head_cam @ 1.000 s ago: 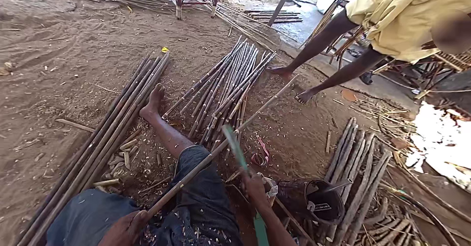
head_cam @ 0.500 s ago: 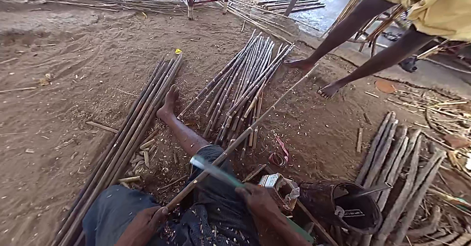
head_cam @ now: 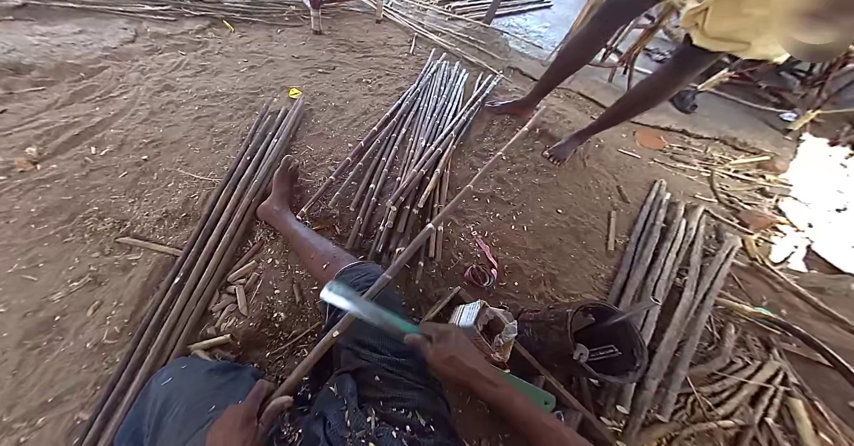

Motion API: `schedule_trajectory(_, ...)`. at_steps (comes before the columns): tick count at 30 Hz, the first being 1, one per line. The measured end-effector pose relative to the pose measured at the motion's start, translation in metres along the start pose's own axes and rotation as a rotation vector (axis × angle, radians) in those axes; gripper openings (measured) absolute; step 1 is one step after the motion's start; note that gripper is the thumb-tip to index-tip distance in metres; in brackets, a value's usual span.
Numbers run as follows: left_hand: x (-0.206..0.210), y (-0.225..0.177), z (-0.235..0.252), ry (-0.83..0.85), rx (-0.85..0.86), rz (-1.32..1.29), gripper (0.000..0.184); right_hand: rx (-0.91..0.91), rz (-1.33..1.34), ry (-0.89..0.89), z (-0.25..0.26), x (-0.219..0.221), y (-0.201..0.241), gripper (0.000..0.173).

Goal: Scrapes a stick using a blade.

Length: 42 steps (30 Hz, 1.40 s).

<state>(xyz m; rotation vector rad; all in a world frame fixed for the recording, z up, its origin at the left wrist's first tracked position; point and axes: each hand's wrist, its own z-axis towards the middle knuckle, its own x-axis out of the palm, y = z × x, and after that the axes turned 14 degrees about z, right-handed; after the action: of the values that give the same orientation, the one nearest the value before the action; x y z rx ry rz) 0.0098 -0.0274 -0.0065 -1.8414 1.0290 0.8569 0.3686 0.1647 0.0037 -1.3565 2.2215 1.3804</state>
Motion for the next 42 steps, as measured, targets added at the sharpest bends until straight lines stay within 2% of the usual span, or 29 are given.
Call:
schedule_trajectory(1,-0.001,-0.002,-0.001,-0.018,0.009,0.021,0.066,-0.011,-0.028,0.028,-0.002,0.000,0.002,0.060)
schedule_trajectory(2,-0.002,-0.004,-0.002,-0.037,0.015,0.044,0.068,0.015,0.015,-0.020,0.001,-0.005,0.001,0.059)
schedule_trajectory(5,0.001,-0.016,-0.014,-0.096,-0.027,0.102,0.072,0.097,0.246,-0.327,0.029,-0.019,-0.016,0.059)
schedule_trajectory(6,0.001,-0.018,-0.016,-0.128,-0.033,0.114,0.070,0.097,0.231,-0.321,0.029,-0.018,-0.009,0.058)
schedule_trajectory(9,0.002,-0.014,-0.020,-0.200,0.000,0.128,0.067,0.071,0.091,-0.102,0.007,-0.011,0.009,0.054)
schedule_trajectory(10,0.003,-0.013,-0.020,-0.209,0.020,0.128,0.068,0.083,0.093,-0.098,0.008,-0.018,0.004,0.054)
schedule_trajectory(12,0.011,-0.012,-0.020,-0.257,0.032,0.144,0.069,0.094,0.175,-0.207,0.023,-0.032,-0.013,0.055)
schedule_trajectory(14,0.015,-0.012,-0.021,-0.277,0.028,0.154,0.070,0.114,0.264,-0.247,0.030,-0.024,-0.017,0.060)
schedule_trajectory(15,0.013,-0.013,-0.020,-0.262,0.031,0.143,0.067,0.119,0.196,-0.139,0.018,-0.017,-0.009,0.061)
schedule_trajectory(17,0.008,-0.017,-0.019,-0.228,0.013,0.143,0.062,-0.009,-0.015,0.082,-0.004,0.005,0.002,0.062)
schedule_trajectory(18,0.003,-0.021,-0.020,-0.207,-0.017,0.144,0.060,-0.043,-0.050,0.101,-0.008,0.010,0.004,0.062)
schedule_trajectory(19,-0.001,-0.025,-0.019,-0.191,-0.055,0.140,0.058,-0.026,-0.007,0.043,-0.004,0.005,0.003,0.061)
schedule_trajectory(22,0.004,-0.026,-0.019,-0.197,-0.102,0.142,0.061,0.095,0.307,-0.332,0.031,-0.014,-0.021,0.056)
schedule_trajectory(23,0.006,-0.024,-0.018,-0.210,-0.105,0.150,0.063,0.105,0.308,-0.368,0.033,-0.012,-0.023,0.056)
schedule_trajectory(26,0.004,-0.015,-0.011,-0.171,-0.100,0.147,0.074,-0.042,-0.016,-0.020,0.003,0.010,-0.012,0.060)
schedule_trajectory(27,0.005,-0.012,-0.009,-0.153,-0.094,0.141,0.076,-0.072,-0.072,0.028,-0.003,0.014,-0.011,0.061)
schedule_trajectory(28,0.005,-0.009,-0.008,-0.132,-0.091,0.132,0.076,-0.048,-0.028,0.000,-0.002,0.011,-0.011,0.059)
schedule_trajectory(31,0.008,-0.003,-0.004,-0.077,-0.070,0.074,0.084,0.100,0.344,-0.338,0.026,-0.003,-0.028,0.054)
schedule_trajectory(32,0.007,-0.002,-0.003,-0.067,-0.059,0.061,0.084,0.097,0.338,-0.354,0.025,0.000,-0.028,0.055)
schedule_trajectory(35,0.000,0.009,0.002,-0.022,-0.024,0.010,0.075,-0.061,-0.021,0.002,-0.002,0.022,-0.014,0.059)
schedule_trajectory(36,0.001,0.012,0.004,-0.016,-0.012,-0.013,0.075,-0.061,-0.034,0.016,-0.005,0.023,-0.011,0.059)
schedule_trajectory(39,0.005,0.013,0.011,0.019,-0.015,-0.052,0.075,0.121,0.279,-0.281,0.019,0.002,-0.022,0.057)
schedule_trajectory(40,0.005,0.012,0.010,0.037,-0.026,-0.061,0.074,0.129,0.307,-0.328,0.023,0.001,-0.024,0.058)
schedule_trajectory(42,0.002,0.015,0.014,0.054,-0.028,-0.082,0.072,0.031,0.131,-0.130,0.011,0.010,-0.011,0.059)
